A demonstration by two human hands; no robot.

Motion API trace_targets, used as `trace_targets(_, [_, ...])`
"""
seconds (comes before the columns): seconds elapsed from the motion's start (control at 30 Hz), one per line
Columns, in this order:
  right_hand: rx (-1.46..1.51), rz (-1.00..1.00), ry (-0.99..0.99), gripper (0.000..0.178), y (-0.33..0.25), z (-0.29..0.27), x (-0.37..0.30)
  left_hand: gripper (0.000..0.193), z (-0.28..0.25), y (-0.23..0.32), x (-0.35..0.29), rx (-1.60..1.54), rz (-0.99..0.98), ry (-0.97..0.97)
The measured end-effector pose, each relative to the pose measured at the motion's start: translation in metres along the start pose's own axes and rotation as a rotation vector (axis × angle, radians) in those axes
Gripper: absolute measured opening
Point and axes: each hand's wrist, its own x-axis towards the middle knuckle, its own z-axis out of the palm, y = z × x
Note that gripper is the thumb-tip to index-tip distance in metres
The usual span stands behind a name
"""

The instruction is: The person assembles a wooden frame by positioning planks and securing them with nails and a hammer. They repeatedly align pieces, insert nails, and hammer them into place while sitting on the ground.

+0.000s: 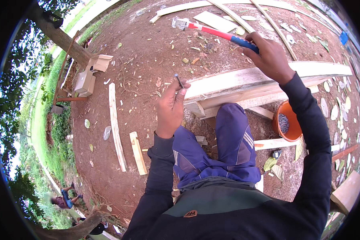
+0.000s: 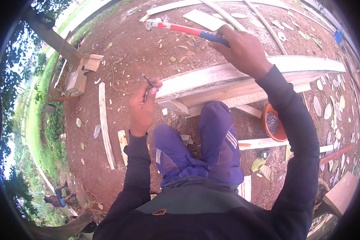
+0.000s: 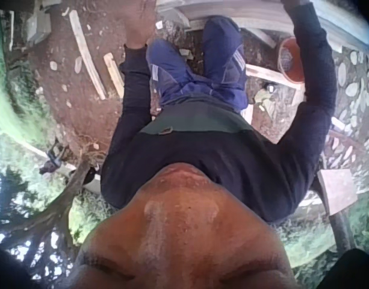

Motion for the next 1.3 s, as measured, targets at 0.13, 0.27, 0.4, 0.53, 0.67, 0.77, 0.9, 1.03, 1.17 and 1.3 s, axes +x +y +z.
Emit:
trace_targets(0.13, [-0.285,-0.317,-0.036,0.031,-0.016,-0.083,0.025,0.033,0.004,-0.019,0.0,-0.107,0.037,-0.004])
trace_targets(0.27, [-0.519,-0.459,-0.351,0.029,-0.089,-0.154,0.061,0.033,0.005,-0.023,0.004,-0.149,0.027,0.011])
trace_targets(0.4, [-0.87,-0.216,-0.751,0.034,-0.143,-0.179,0.079,0.033,0.001,-0.019,0.005,-0.185,0.025,0.0])
trace_targets(0.53, [-0.699,-0.287,-0.507,0.031,-0.118,-0.161,0.071,0.036,-0.002,-0.018,0.009,-0.221,0.021,-0.037])
trace_targets(0.67, [-0.136,-0.344,-0.332,0.029,-0.077,-0.133,0.037,0.036,0.0,-0.019,0.019,-0.276,0.02,-0.049])
trace_targets(0.77, [-0.153,-0.284,-0.345,0.021,-0.073,-0.123,0.01,0.034,0.0,-0.02,0.024,-0.281,0.009,-0.06])
trace_targets(0.9, [-0.348,-0.27,-0.352,0.027,-0.087,-0.139,0.021,0.03,0.004,-0.026,0.024,-0.205,0.045,0.016])
trace_targets(1.03, [-0.655,-0.315,-0.514,0.032,-0.115,-0.164,0.06,0.028,0.018,-0.032,0.018,-0.222,0.056,0.149])
trace_targets(1.17, [-0.762,-0.506,-0.643,0.04,-0.161,-0.168,0.088,0.028,0.024,-0.033,0.013,-0.248,0.058,0.227])
trace_targets(1.3, [-0.723,-0.621,-0.713,0.041,-0.186,-0.153,0.118,0.027,0.021,-0.029,0.008,-0.19,0.047,0.217])
